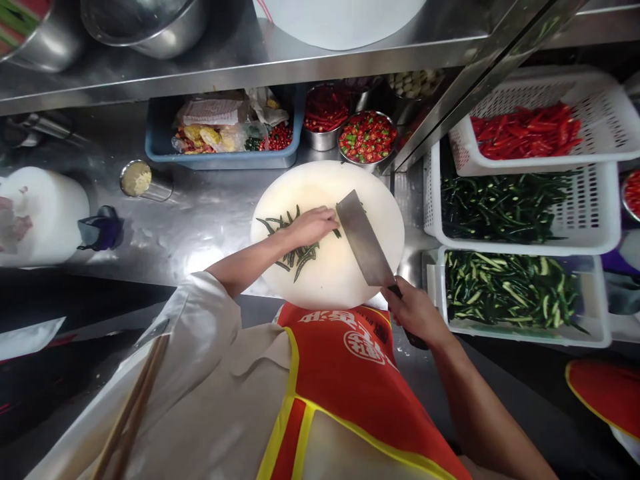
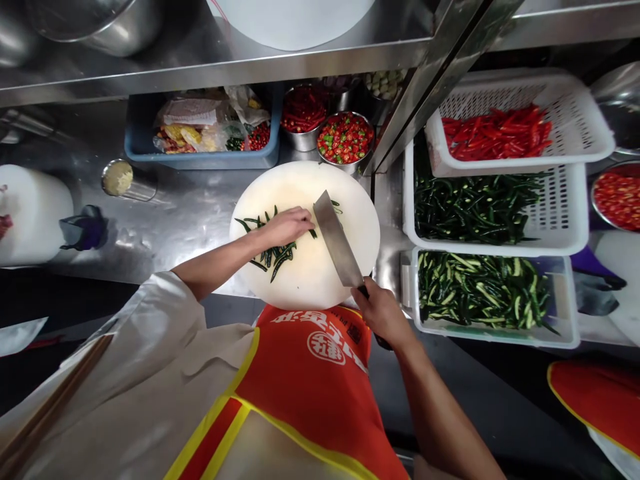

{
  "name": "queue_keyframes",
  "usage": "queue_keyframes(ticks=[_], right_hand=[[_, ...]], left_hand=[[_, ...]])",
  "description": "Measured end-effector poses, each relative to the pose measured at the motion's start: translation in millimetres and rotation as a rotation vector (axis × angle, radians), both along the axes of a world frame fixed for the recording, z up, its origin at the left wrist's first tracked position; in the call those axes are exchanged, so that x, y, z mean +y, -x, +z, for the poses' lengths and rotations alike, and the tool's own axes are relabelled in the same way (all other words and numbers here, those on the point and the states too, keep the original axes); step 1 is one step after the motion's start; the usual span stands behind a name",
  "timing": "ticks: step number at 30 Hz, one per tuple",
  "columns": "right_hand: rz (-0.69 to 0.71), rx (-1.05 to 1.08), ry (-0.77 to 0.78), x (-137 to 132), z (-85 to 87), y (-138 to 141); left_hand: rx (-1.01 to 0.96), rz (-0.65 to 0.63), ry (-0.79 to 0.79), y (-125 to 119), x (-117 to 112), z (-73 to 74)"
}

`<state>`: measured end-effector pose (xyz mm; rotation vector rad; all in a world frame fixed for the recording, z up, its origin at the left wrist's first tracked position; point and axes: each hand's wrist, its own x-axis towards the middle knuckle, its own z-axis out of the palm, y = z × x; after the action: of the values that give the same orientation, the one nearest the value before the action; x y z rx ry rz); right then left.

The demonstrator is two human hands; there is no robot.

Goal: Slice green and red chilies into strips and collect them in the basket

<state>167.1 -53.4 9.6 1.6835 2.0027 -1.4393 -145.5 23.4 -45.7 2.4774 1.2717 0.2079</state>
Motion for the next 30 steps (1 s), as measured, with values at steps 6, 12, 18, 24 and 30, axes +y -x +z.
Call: queue_keyframes(ticks=[6, 12, 18, 24, 30], right_hand=[[0.047, -0.001, 0.025, 1, 18.1, -2], [0.078, -0.022, 0.157, 12, 34.7, -21], [0.148, 0.013, 0.091, 30, 20.2, -2], [0.088, 0.040, -0.039, 50, -19.5, 55], [-0.016, 0.093, -0.040, 41, -10.9, 39]], left_hand=[[-0.119, -0.004, 0.012, -8, -9, -14.6], [-0.141, -0.003, -0.010, -6, -6, -19.1], [-0.145, -0.001, -0.018, -6, -9, -22.2], [-0.066, -0.021, -0.021, -7, -11, -16.6], [-0.097, 0.128, 0.038, 24, -4, 3.8]])
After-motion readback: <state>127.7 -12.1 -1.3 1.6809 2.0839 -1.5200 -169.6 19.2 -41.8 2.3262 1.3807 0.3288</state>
